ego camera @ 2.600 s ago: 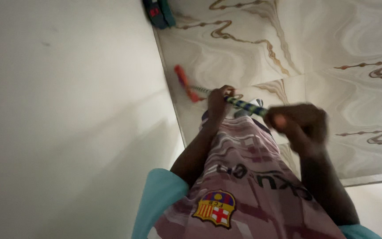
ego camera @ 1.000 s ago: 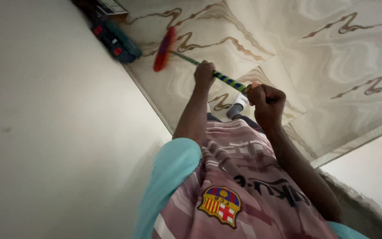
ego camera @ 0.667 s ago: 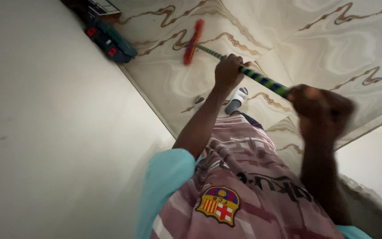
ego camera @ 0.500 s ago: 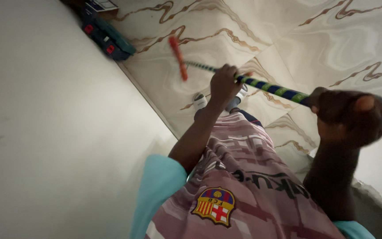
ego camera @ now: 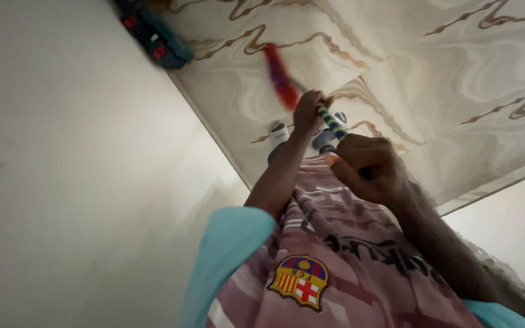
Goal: The person sweeps the floor with a broom and moves several storage cases and a can aside to reach different parts of the floor.
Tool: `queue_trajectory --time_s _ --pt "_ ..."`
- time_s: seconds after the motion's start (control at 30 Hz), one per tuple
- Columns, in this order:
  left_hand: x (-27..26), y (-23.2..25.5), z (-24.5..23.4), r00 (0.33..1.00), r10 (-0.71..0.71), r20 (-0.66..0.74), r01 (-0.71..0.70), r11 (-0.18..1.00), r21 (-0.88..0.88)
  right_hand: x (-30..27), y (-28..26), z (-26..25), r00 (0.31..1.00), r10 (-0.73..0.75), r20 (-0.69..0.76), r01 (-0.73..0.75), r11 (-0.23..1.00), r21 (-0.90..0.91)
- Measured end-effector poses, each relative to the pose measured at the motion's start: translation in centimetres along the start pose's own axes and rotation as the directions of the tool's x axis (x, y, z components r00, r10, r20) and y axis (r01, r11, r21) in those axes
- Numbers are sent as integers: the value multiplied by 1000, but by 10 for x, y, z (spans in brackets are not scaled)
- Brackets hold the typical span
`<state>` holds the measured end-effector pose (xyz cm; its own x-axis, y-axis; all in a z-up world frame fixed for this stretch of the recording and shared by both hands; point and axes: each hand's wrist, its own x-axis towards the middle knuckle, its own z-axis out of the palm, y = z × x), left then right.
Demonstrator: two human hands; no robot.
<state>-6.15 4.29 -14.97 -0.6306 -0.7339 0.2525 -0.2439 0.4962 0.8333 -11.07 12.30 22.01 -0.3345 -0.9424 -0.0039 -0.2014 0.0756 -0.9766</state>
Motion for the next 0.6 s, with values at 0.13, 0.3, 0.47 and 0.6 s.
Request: queue_trajectory --time_s 0.13,0.3,0.47,0.6 --pt "36 41 -11 1000 -11 1 11 998 -67 4 -8 -2 978 -189 93 199 973 -114" --pt "58 115 -41 984 110 139 -78 973 -218 -70 -23 -47 923 -172 -343 107 974 -200" --pt "30 151 -59 978 154 140 -147 988 -57 -151 26 -97 839 -80 -538 174 977 125" --pt "-9 106 -56 984 -28 173 37 998 -50 -148 104 -104 817 7 -577 297 852 431"
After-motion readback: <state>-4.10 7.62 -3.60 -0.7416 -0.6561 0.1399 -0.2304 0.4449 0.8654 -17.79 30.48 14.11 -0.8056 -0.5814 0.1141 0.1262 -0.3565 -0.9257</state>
